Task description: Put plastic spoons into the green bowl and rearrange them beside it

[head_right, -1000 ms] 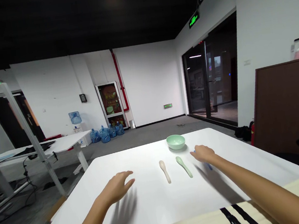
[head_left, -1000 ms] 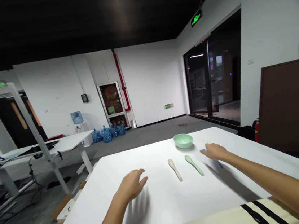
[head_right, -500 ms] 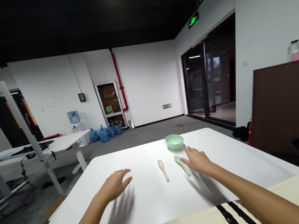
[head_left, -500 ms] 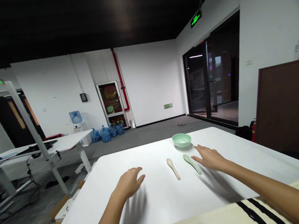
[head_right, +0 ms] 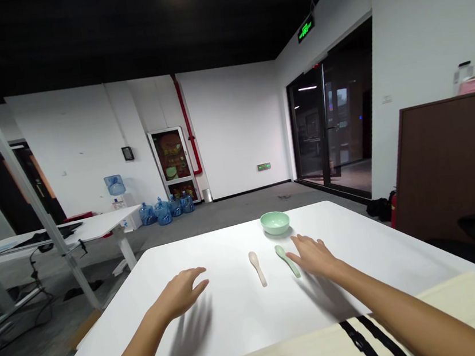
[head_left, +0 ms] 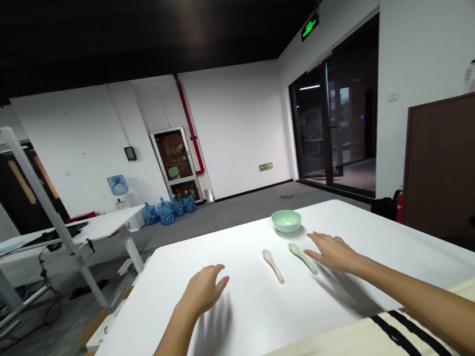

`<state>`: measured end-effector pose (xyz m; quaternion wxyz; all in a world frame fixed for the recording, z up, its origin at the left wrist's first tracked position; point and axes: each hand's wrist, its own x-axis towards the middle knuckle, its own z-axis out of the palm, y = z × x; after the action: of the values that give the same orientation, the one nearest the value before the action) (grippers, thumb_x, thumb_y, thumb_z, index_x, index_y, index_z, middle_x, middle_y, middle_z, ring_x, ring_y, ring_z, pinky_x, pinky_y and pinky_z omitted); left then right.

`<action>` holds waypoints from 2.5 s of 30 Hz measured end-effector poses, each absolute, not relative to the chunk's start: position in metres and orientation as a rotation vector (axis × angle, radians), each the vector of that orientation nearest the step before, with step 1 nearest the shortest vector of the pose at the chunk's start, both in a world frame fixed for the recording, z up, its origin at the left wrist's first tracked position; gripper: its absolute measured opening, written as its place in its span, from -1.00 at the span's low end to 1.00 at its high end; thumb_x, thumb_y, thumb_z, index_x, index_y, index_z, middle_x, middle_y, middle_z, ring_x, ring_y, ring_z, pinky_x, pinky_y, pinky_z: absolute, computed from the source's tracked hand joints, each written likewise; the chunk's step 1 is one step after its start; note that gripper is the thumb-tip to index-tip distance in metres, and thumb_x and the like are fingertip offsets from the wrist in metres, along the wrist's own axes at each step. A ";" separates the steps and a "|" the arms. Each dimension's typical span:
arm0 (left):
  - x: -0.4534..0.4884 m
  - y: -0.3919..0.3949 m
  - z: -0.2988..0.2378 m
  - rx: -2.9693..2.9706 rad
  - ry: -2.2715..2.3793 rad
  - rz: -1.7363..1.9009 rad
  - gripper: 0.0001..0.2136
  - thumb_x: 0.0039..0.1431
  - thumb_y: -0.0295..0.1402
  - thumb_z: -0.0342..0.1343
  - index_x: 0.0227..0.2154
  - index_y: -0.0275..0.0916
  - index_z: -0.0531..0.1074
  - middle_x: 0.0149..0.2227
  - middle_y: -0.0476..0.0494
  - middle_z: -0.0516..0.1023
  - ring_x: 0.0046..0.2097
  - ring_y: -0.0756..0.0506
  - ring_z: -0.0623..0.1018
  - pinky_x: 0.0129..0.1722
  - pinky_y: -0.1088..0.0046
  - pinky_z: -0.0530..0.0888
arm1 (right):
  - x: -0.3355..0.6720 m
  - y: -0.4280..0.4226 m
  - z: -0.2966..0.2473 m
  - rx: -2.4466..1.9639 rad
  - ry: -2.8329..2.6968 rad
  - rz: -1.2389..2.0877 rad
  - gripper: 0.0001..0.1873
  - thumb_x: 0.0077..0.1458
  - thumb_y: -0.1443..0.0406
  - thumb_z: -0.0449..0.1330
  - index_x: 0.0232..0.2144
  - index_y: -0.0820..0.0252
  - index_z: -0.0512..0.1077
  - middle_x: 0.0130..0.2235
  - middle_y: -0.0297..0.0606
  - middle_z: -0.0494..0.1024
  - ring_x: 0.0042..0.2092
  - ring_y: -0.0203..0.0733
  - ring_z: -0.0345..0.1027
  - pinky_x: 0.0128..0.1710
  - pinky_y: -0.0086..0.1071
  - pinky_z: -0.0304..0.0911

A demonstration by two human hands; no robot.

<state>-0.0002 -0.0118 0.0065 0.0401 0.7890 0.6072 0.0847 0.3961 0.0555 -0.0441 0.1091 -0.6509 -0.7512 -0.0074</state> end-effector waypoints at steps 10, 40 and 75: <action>0.000 -0.011 0.006 2.418 1.852 0.260 -0.51 0.28 -0.05 -0.16 0.15 -0.17 0.35 0.14 -0.22 0.47 0.15 -0.26 0.44 0.07 0.20 0.37 | 0.396 0.055 -0.041 -1.880 -2.202 -0.039 -0.29 0.22 -0.09 -0.12 0.22 0.22 0.23 0.20 0.06 0.34 0.18 0.14 0.23 0.09 -0.07 0.11; -0.002 -0.011 0.006 2.415 1.848 0.273 -0.52 0.29 -0.05 -0.15 0.15 -0.14 0.34 0.15 -0.19 0.47 0.16 -0.23 0.42 0.08 0.22 0.36 | 0.266 0.091 -0.061 -1.942 -2.511 0.225 -0.67 0.01 0.19 0.20 -0.17 0.22 0.44 -0.13 -0.04 0.56 -0.12 0.06 0.48 -0.28 -0.30 0.25; 0.002 -0.004 0.006 2.310 1.894 0.278 -0.51 0.28 -0.02 -0.15 0.16 -0.10 0.34 0.16 -0.16 0.45 0.18 -0.26 0.40 0.10 0.18 0.34 | 0.385 0.220 -0.035 -2.169 -2.036 -0.024 -0.61 0.23 0.21 0.01 -0.12 0.33 0.52 -0.03 0.16 0.50 -0.03 0.06 0.44 -0.13 -0.23 0.23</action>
<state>0.0018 -0.0037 0.0060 0.0705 0.7681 0.6297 0.0923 0.3850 0.2196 -0.0351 0.0833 -0.7264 -0.6821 -0.0081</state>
